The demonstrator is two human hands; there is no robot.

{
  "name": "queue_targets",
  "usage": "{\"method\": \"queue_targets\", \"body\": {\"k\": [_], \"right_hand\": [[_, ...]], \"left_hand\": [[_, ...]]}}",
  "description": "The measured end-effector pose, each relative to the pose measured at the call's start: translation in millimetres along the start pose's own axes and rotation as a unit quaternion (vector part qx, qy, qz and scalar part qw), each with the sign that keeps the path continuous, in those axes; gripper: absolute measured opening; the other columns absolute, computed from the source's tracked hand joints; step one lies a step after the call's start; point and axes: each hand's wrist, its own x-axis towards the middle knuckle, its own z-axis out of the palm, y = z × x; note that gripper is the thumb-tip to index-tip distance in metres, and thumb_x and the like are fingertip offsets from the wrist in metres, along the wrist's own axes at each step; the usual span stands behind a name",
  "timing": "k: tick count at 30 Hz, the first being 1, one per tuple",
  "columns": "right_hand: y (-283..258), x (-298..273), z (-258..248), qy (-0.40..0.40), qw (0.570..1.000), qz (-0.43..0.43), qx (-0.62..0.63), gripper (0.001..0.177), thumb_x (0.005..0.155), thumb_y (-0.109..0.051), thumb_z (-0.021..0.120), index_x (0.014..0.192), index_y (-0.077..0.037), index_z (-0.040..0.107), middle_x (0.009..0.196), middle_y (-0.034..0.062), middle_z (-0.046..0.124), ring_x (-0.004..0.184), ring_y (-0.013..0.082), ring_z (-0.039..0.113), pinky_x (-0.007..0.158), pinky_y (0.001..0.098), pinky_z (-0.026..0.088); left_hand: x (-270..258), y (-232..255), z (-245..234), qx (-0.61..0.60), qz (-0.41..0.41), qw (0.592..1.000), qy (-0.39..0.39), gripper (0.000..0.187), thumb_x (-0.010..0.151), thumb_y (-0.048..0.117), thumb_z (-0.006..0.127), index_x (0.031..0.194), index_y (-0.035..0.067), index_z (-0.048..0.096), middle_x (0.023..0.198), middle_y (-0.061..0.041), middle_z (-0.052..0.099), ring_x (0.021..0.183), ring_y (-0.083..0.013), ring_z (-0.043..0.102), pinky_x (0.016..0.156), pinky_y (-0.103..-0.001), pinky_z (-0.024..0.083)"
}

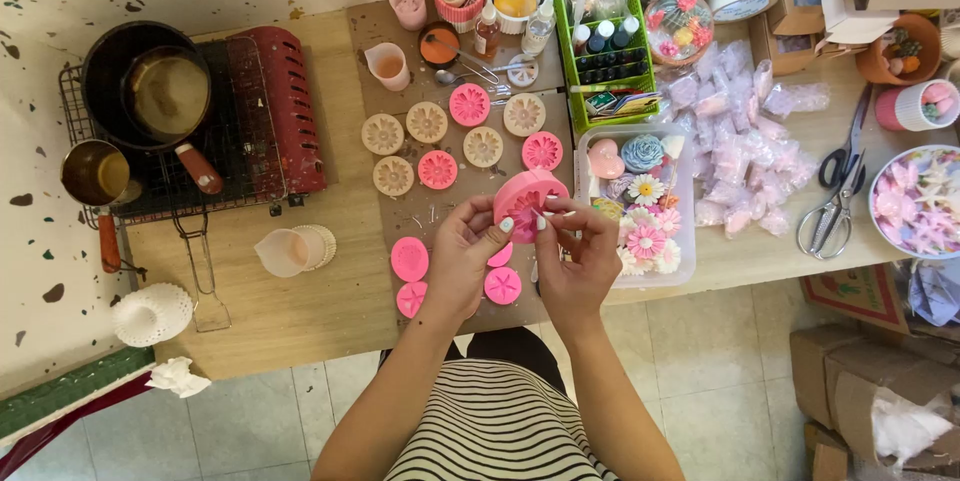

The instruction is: Prepare and mix ingredients into molds to create decorative candles.

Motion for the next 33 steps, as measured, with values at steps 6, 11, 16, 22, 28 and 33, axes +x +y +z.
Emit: {"method": "queue_targets", "body": {"k": [6, 11, 16, 22, 28, 33], "right_hand": [[9, 0, 2, -0.01, 0.999, 0.009, -0.044, 0.025, 0.097, 0.007, 0.069, 0.111, 0.0, 0.049, 0.12, 0.0141, 0.068, 0.102, 0.0146, 0.071, 0.086, 0.0299, 0.065], [14, 0, 5, -0.018, 0.997, 0.001, -0.079, 0.024, 0.095, 0.007, 0.07, 0.108, 0.0, 0.05, 0.116, 0.013, 0.069, 0.1, 0.015, 0.072, 0.084, 0.0298, 0.066], [14, 3, 9, -0.03, 0.993, -0.005, -0.111, 0.025, 0.094, 0.006, 0.071, 0.105, -0.001, 0.051, 0.112, 0.0123, 0.07, 0.097, 0.0145, 0.074, 0.083, 0.0295, 0.066], [45, -4, 17, -0.055, 0.993, 0.032, -0.101, 0.018, 0.093, 0.006, 0.07, 0.101, 0.0, 0.055, 0.109, 0.0108, 0.07, 0.093, 0.0146, 0.073, 0.079, 0.0299, 0.066], [132, 2, 24, -0.086, 0.968, 0.106, -0.211, 0.035, 0.084, -0.008, 0.076, 0.117, 0.001, 0.066, 0.102, 0.0142, 0.07, 0.075, 0.0196, 0.069, 0.064, 0.033, 0.059], [242, -3, 40, -0.22, 0.914, 0.223, -0.257, 0.027, 0.087, -0.025, 0.078, 0.099, -0.002, 0.078, 0.077, 0.0138, 0.076, 0.066, 0.0197, 0.071, 0.064, 0.0365, 0.057]], "left_hand": [[-5, 13, 11, 0.133, 0.038, 0.99, 0.018, 0.028, 0.093, 0.003, 0.074, 0.117, -0.001, 0.061, 0.112, -0.008, 0.071, 0.106, -0.013, 0.067, 0.093, -0.028, 0.054], [-6, 17, 13, 0.199, 0.062, 0.977, 0.031, 0.026, 0.09, 0.002, 0.074, 0.112, 0.0, 0.06, 0.108, -0.007, 0.073, 0.103, -0.0126, 0.069, 0.093, -0.028, 0.056], [-4, 12, 9, 0.205, 0.067, 0.976, 0.041, 0.024, 0.091, 0.0, 0.074, 0.11, -0.001, 0.06, 0.105, -0.008, 0.073, 0.101, -0.0126, 0.069, 0.093, -0.028, 0.056], [7, -27, -24, 0.101, 0.0, 0.992, 0.081, 0.019, 0.092, -0.005, 0.07, 0.109, -0.003, 0.061, 0.103, -0.01, 0.072, 0.095, -0.0143, 0.068, 0.086, -0.03, 0.057], [47, -105, -107, -0.055, -0.152, 0.97, 0.183, 0.021, 0.092, 0.001, 0.065, 0.112, -0.001, 0.057, 0.109, -0.012, 0.068, 0.099, -0.0199, 0.07, 0.089, -0.034, 0.061], [99, -170, -184, -0.079, -0.18, 0.966, 0.171, 0.023, 0.092, 0.005, 0.065, 0.114, 0.003, 0.059, 0.107, -0.009, 0.069, 0.095, -0.0191, 0.071, 0.085, -0.035, 0.061]]}}
